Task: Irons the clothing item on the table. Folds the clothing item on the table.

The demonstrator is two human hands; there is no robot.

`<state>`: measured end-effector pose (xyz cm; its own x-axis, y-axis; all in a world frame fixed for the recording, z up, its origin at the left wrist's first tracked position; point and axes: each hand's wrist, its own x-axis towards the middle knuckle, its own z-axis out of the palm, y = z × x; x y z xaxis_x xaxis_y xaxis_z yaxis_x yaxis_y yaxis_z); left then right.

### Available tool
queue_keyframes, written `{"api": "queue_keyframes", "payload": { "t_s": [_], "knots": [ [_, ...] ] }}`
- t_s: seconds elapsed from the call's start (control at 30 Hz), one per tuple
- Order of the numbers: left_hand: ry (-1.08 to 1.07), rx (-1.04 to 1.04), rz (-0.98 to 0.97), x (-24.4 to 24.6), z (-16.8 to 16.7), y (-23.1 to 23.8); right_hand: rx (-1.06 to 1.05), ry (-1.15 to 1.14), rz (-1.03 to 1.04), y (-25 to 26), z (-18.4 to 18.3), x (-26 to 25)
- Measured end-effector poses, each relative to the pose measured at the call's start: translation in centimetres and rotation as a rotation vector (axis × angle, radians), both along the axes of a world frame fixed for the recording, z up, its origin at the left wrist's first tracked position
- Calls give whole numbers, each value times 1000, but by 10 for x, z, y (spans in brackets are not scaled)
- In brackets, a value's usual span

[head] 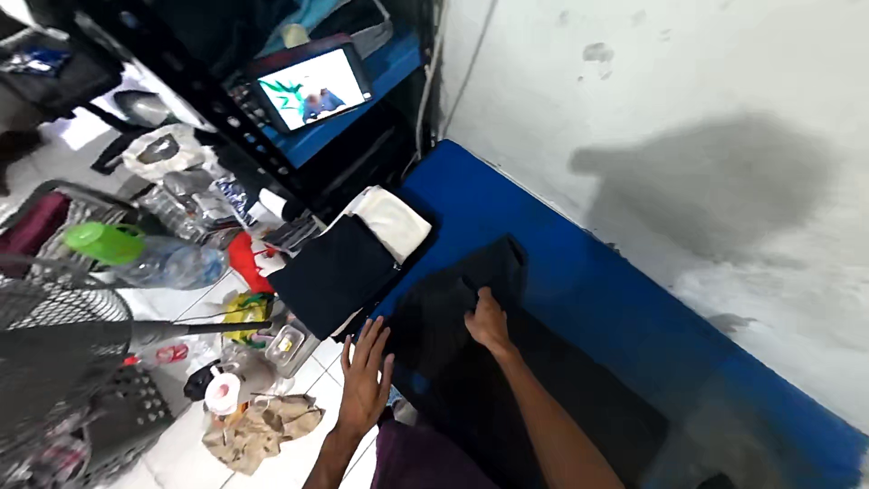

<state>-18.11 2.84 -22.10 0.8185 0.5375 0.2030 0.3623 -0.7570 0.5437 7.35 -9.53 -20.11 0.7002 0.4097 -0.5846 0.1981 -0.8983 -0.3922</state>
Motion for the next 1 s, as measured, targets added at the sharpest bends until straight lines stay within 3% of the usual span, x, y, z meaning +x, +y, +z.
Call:
{"api": "queue_keyframes", "payload": {
  "t_s": [0.17, 0.2, 0.27, 0.33, 0.43, 0.6, 0.7, 0.83, 1.0],
  "knots": [
    [-76, -95, 142, -19, 13, 22, 444, -551, 421, -7, -11, -71],
    [-96, -106, 131, -11, 16, 27, 486, -591, 493, -10, -18, -86],
    [-130, -127, 69, 17, 21, 36, 392, -404, 569, -17, -17, -108],
    [-122, -143, -21, 57, 24, 41, 307, -272, 500, -28, -11, -113],
    [-28, -187, -177, 127, 18, 40, 349, -424, 230, -81, -8, -99],
    [264, -267, -336, 250, -9, 25, 167, -603, -104, -232, -8, -31],
    [484, -290, -365, 297, -13, 15, -60, -541, -211, -312, -5, -1],
    [634, -407, -313, 318, 9, 10, -225, -404, -225, -354, -7, 13],
    [280, -513, -194, 274, 42, 30, -21, -495, -245, -371, -6, 1]
  ]
}}
